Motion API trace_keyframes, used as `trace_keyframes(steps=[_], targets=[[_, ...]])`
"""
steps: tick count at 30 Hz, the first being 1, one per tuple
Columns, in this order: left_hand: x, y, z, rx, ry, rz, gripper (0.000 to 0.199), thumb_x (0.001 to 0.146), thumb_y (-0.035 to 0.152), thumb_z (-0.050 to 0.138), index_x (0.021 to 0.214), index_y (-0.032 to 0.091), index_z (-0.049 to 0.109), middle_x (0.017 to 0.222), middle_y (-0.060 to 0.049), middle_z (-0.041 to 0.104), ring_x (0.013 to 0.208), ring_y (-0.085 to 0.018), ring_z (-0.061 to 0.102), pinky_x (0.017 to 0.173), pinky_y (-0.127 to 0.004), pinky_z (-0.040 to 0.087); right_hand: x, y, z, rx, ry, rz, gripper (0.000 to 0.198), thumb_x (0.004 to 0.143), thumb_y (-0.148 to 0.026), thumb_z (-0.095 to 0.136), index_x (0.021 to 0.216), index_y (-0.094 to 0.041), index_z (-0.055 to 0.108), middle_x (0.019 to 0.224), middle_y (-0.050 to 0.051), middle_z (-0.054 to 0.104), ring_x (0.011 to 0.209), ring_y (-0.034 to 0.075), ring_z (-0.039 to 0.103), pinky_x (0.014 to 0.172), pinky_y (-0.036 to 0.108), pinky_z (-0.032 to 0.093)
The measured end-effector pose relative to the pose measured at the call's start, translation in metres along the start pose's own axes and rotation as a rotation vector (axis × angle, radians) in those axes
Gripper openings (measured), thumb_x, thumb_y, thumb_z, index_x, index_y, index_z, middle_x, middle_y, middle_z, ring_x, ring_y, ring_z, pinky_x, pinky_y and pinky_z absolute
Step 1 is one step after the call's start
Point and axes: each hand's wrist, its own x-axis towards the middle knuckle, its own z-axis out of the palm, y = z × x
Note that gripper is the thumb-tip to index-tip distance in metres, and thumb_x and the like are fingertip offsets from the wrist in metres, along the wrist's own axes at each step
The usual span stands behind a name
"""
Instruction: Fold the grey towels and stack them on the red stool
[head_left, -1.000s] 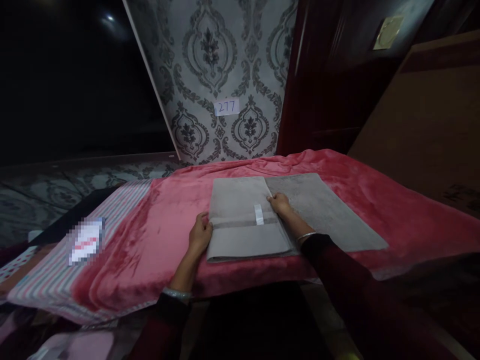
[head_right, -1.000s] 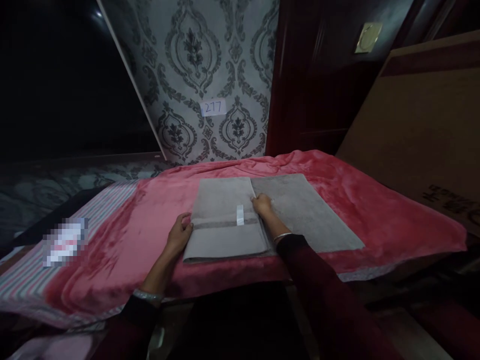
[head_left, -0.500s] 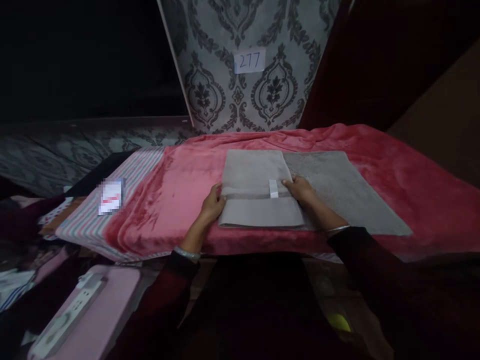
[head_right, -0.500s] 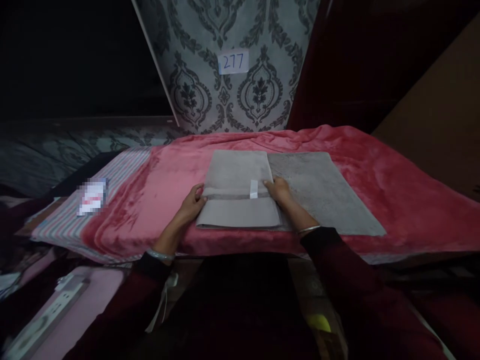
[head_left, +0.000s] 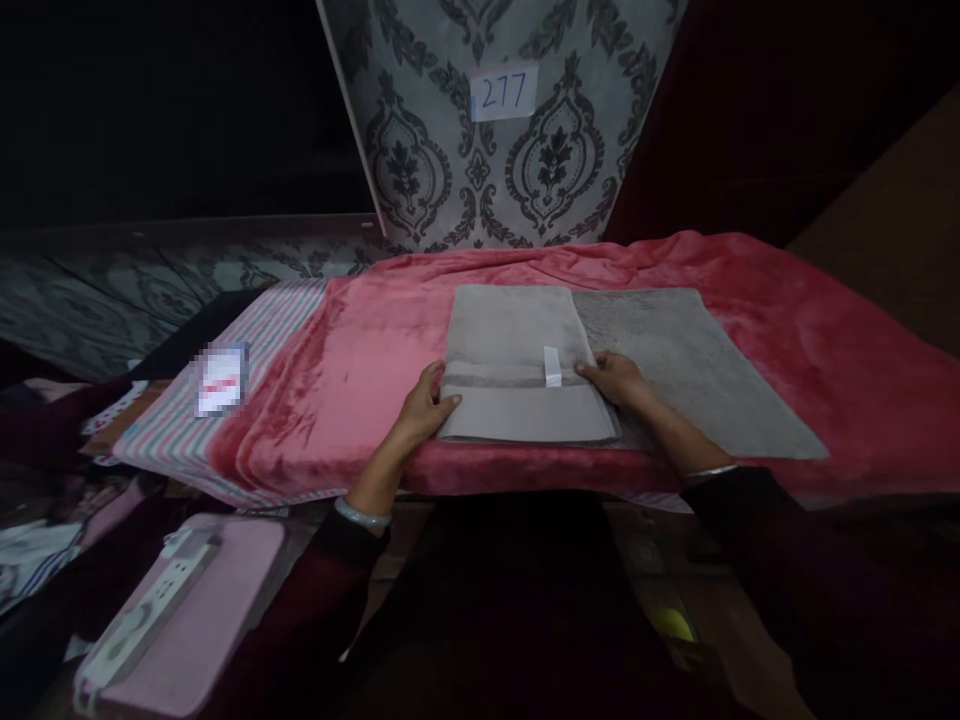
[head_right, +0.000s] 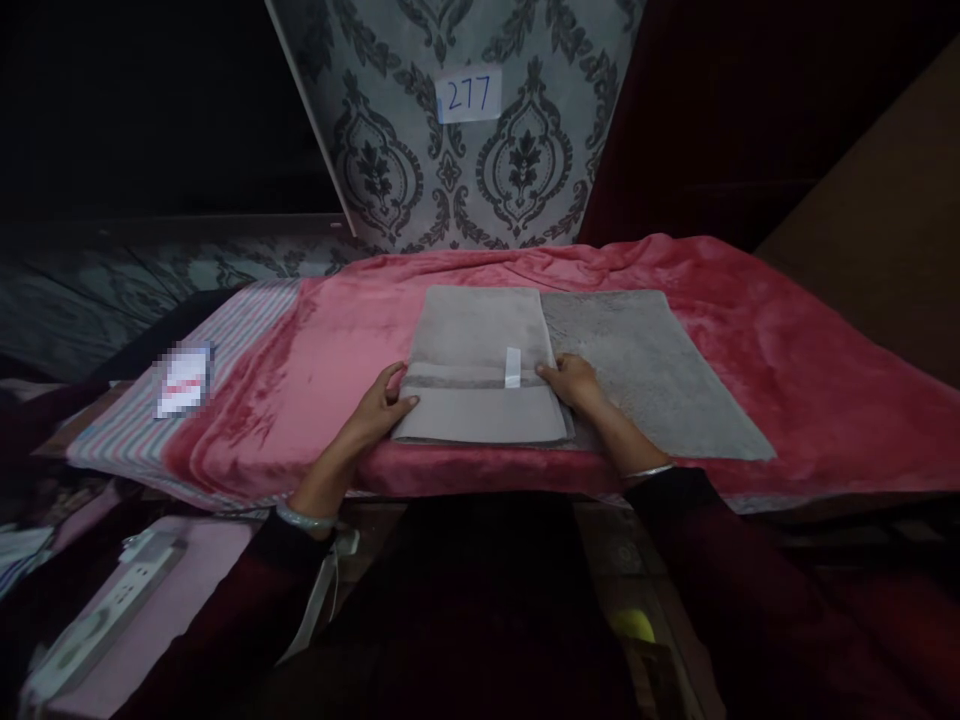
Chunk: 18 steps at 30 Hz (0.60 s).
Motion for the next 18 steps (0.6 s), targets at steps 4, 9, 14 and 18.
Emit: trace_keyframes(steps=[4, 9, 14, 18], targets=[[-0.006, 0.001, 0.003, 0.133, 0.037, 0.015, 0.071, 0.076, 0.02, 0.07, 0.143, 0.021, 0.05, 0.09, -0.003, 0.072, 0.08, -0.019, 0.066, 0.078, -0.031, 0.053, 0.005, 0.003, 0.003, -0.102, 0.019, -0.06, 0.014, 0.089, -0.03, 0.068, 0.083, -0.018, 0.073, 0.085, 0.011, 0.074, 0.085, 0.024, 0.068, 0.07, 0.028, 0.043], [-0.006, 0.009, -0.003, 0.018, -0.018, -0.043, 0.076, 0.074, 0.028, 0.072, 0.144, 0.017, 0.046, 0.09, -0.004, 0.072, 0.079, -0.02, 0.068, 0.072, -0.03, 0.053, 0.008, -0.001, 0.001, -0.079, -0.03, -0.056, 0.015, 0.087, -0.028, 0.071, 0.075, -0.019, 0.069, 0.08, 0.01, 0.073, 0.083, 0.023, 0.068, 0.067, 0.027, 0.041], [0.017, 0.02, -0.018, -0.071, -0.054, -0.11, 0.082, 0.073, 0.04, 0.075, 0.145, 0.016, 0.045, 0.068, 0.004, 0.062, 0.059, -0.015, 0.06, 0.057, -0.024, 0.046, 0.022, -0.017, -0.004, 0.033, 0.066, 0.0, 0.011, 0.087, -0.027, 0.071, 0.08, -0.019, 0.071, 0.08, 0.007, 0.074, 0.081, 0.02, 0.068, 0.066, 0.024, 0.041], [0.057, 0.035, -0.018, -0.051, 0.02, -0.135, 0.075, 0.076, 0.03, 0.074, 0.144, 0.013, 0.047, 0.065, 0.004, 0.063, 0.055, -0.014, 0.058, 0.054, -0.024, 0.044, 0.049, -0.029, -0.006, 0.098, 0.093, 0.045, 0.017, 0.089, -0.028, 0.069, 0.076, -0.018, 0.072, 0.063, 0.004, 0.067, 0.066, 0.019, 0.066, 0.06, 0.024, 0.041]])
